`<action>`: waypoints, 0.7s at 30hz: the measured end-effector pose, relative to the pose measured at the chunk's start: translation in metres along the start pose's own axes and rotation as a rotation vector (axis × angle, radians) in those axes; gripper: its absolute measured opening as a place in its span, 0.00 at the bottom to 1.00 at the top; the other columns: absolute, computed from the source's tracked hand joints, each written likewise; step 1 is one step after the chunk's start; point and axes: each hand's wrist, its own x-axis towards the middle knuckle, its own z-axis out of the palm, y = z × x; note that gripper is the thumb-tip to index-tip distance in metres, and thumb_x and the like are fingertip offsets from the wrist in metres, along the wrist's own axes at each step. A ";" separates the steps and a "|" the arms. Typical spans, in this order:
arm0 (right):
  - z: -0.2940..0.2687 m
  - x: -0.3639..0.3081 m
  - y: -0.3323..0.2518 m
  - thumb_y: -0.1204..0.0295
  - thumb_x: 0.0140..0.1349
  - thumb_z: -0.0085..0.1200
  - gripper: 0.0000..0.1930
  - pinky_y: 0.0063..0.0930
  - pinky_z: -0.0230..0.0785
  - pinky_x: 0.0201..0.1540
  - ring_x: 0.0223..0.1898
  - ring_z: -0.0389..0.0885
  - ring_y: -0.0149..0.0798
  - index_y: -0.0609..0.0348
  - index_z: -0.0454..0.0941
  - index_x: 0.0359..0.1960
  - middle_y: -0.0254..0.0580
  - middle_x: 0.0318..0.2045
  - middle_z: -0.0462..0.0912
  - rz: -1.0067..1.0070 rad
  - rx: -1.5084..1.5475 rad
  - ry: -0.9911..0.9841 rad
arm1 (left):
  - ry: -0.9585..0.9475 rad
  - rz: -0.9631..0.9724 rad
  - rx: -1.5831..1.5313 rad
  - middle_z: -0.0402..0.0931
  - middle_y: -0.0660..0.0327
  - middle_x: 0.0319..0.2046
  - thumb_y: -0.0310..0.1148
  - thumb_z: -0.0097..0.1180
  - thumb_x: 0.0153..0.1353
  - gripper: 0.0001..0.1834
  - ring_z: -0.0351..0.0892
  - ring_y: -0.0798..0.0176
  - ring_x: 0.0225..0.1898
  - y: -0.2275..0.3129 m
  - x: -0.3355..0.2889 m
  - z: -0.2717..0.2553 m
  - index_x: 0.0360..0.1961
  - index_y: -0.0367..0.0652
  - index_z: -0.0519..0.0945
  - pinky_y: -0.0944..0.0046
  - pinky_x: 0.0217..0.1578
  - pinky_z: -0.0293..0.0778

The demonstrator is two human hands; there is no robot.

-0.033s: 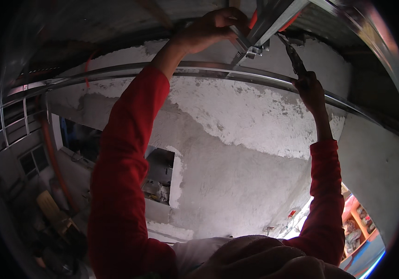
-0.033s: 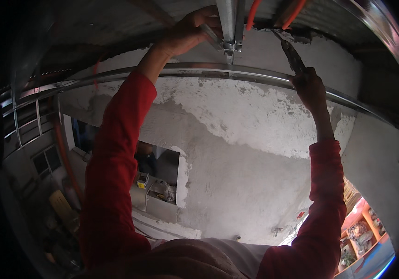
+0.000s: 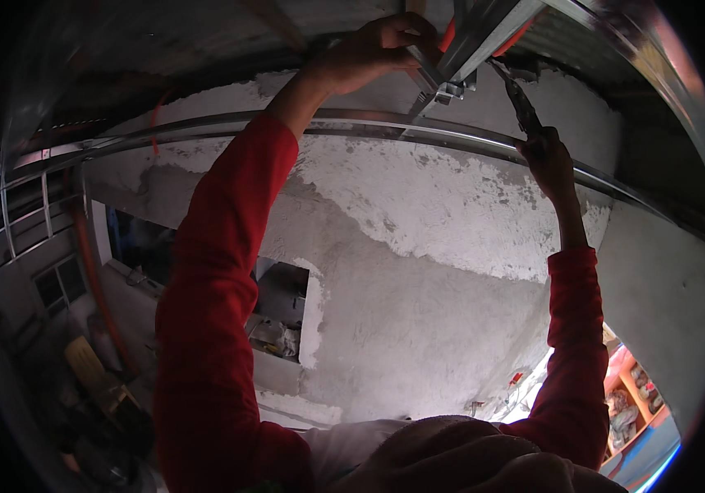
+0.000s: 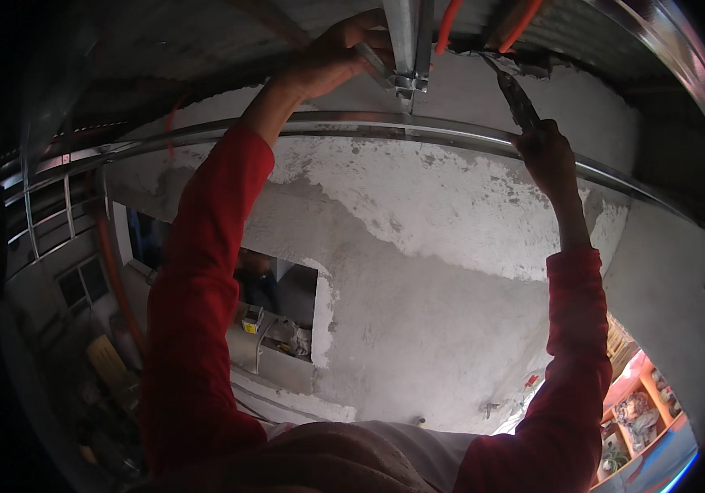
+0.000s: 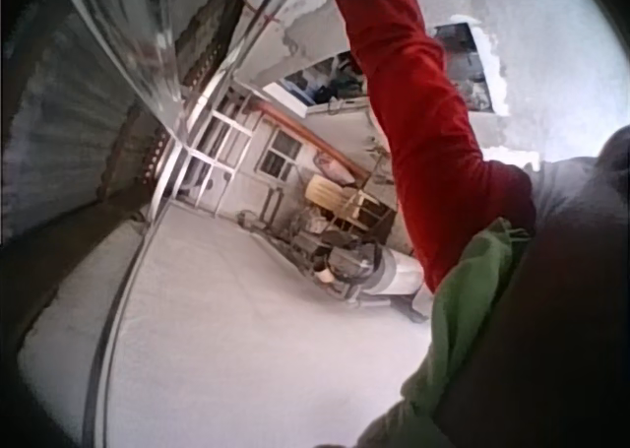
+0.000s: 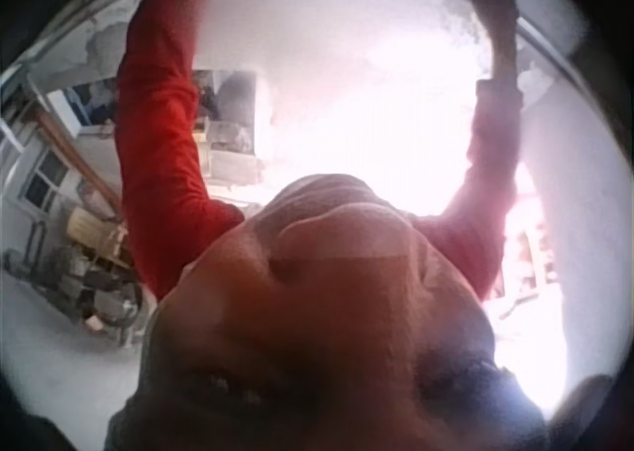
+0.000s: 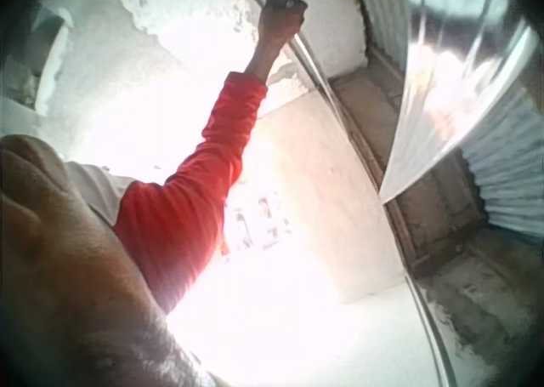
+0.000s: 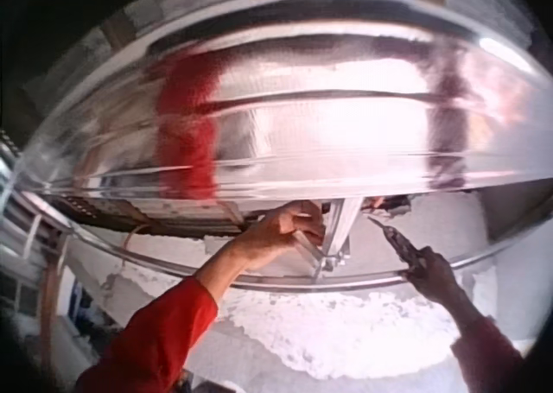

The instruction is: The person installs metal frame sections to a ceiling grid using tin snips to cut the metal and a power drill to fasten the pieces. The person repeatedly positions, cuts, and drills the metal sections while standing on a scaffold platform.

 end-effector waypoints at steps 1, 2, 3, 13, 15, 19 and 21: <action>-0.001 0.000 -0.001 0.60 0.63 0.66 0.20 0.41 0.79 0.44 0.39 0.89 0.51 0.63 0.76 0.45 0.51 0.34 0.88 0.037 -0.025 -0.018 | -0.003 -0.027 0.006 0.79 0.61 0.54 0.39 0.69 0.61 0.24 0.80 0.58 0.58 -0.001 0.000 -0.001 0.56 0.47 0.75 0.52 0.61 0.77; -0.001 0.001 -0.001 0.60 0.63 0.66 0.19 0.40 0.79 0.45 0.39 0.89 0.49 0.62 0.76 0.46 0.48 0.35 0.88 0.059 -0.035 -0.027 | -0.020 -0.039 -0.002 0.79 0.60 0.54 0.38 0.69 0.61 0.23 0.80 0.59 0.58 -0.001 0.003 -0.003 0.56 0.47 0.75 0.52 0.61 0.77; -0.001 0.002 -0.001 0.61 0.64 0.66 0.19 0.38 0.78 0.45 0.39 0.89 0.47 0.61 0.76 0.46 0.46 0.35 0.88 0.083 -0.044 -0.034 | -0.040 -0.051 -0.009 0.79 0.60 0.54 0.37 0.68 0.62 0.22 0.79 0.59 0.58 0.001 0.007 -0.006 0.55 0.47 0.75 0.53 0.61 0.77; -0.009 0.011 -0.013 0.60 0.63 0.65 0.14 0.43 0.78 0.49 0.43 0.88 0.51 0.58 0.82 0.37 0.50 0.40 0.85 0.069 0.011 -0.031 | -0.168 -0.350 0.465 0.76 0.57 0.57 0.45 0.73 0.57 0.36 0.76 0.61 0.61 0.058 0.054 0.003 0.61 0.39 0.72 0.54 0.63 0.76; -0.010 0.010 -0.012 0.59 0.64 0.64 0.13 0.44 0.78 0.49 0.44 0.87 0.52 0.57 0.83 0.38 0.51 0.41 0.83 0.046 0.025 -0.052 | -0.201 -0.281 0.444 0.77 0.56 0.57 0.47 0.72 0.58 0.38 0.76 0.62 0.60 0.058 0.056 0.003 0.64 0.38 0.72 0.54 0.64 0.76; -0.005 0.011 -0.001 0.55 0.64 0.62 0.17 0.47 0.77 0.50 0.44 0.86 0.55 0.56 0.83 0.43 0.53 0.42 0.82 0.005 -0.208 -0.090 | -0.261 -0.244 0.143 0.78 0.59 0.54 0.47 0.75 0.56 0.40 0.80 0.62 0.56 0.032 0.055 -0.008 0.64 0.40 0.71 0.55 0.59 0.76; -0.001 0.009 0.008 0.54 0.64 0.64 0.19 0.46 0.77 0.49 0.43 0.85 0.53 0.57 0.81 0.44 0.52 0.42 0.83 0.078 0.016 -0.037 | -0.261 -0.268 -0.154 0.77 0.62 0.54 0.44 0.80 0.51 0.43 0.81 0.61 0.53 0.016 0.046 -0.009 0.63 0.41 0.70 0.57 0.55 0.77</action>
